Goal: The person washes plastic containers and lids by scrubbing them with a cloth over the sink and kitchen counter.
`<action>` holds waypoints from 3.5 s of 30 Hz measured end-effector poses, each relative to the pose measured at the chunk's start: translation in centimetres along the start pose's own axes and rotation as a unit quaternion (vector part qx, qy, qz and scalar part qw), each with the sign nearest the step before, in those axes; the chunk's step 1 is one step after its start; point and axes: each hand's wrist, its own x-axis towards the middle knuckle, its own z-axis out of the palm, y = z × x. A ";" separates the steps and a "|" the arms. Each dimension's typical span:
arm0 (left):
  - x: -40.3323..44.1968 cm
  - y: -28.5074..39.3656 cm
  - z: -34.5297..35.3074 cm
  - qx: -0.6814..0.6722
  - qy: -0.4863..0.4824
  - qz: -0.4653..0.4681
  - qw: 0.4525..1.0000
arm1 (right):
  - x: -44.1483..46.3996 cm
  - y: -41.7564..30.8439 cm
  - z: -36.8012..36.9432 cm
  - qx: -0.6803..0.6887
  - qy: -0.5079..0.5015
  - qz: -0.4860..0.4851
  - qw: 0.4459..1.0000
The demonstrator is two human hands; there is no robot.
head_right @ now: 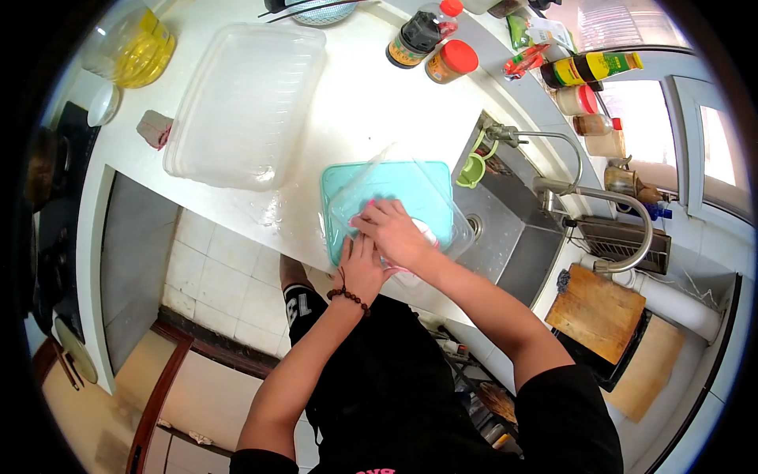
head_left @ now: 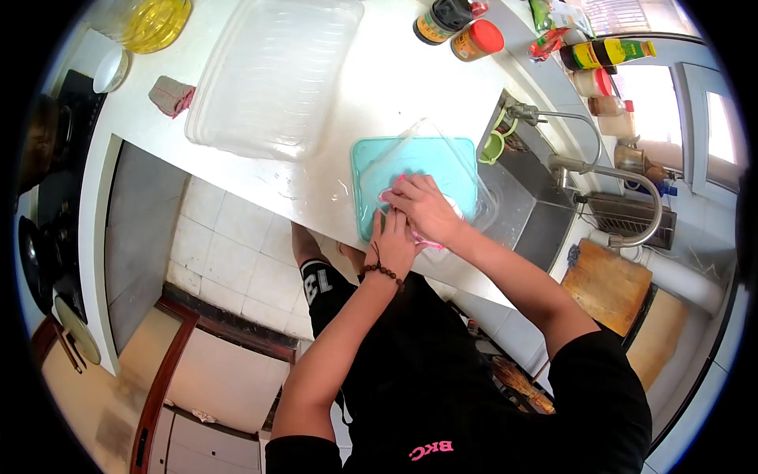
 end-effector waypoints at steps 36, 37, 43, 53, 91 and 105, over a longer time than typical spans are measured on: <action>0.1 1.4 -0.3 0.076 -0.100 -0.038 0.991 | -13.7 0.8 -1.5 -0.049 -0.047 0.361 0.930; 0.3 1.8 -0.6 0.079 -0.104 -0.027 0.991 | -13.6 0.5 -1.6 -0.047 -0.041 0.370 0.927; 1.2 2.6 -1.8 0.160 -0.169 -0.011 0.972 | -11.2 0.7 -1.3 0.006 0.012 0.403 0.915; 6.3 3.1 -4.7 0.147 -0.269 0.006 0.952 | -8.4 2.3 -2.2 0.002 0.069 0.318 0.946; 6.6 3.6 -4.1 0.167 -0.380 -0.043 0.909 | -8.0 2.4 -2.1 0.023 -0.052 0.328 0.943; 6.3 3.2 -3.6 0.161 -0.362 -0.031 0.917 | -8.0 1.1 -1.2 0.011 -0.077 0.288 0.954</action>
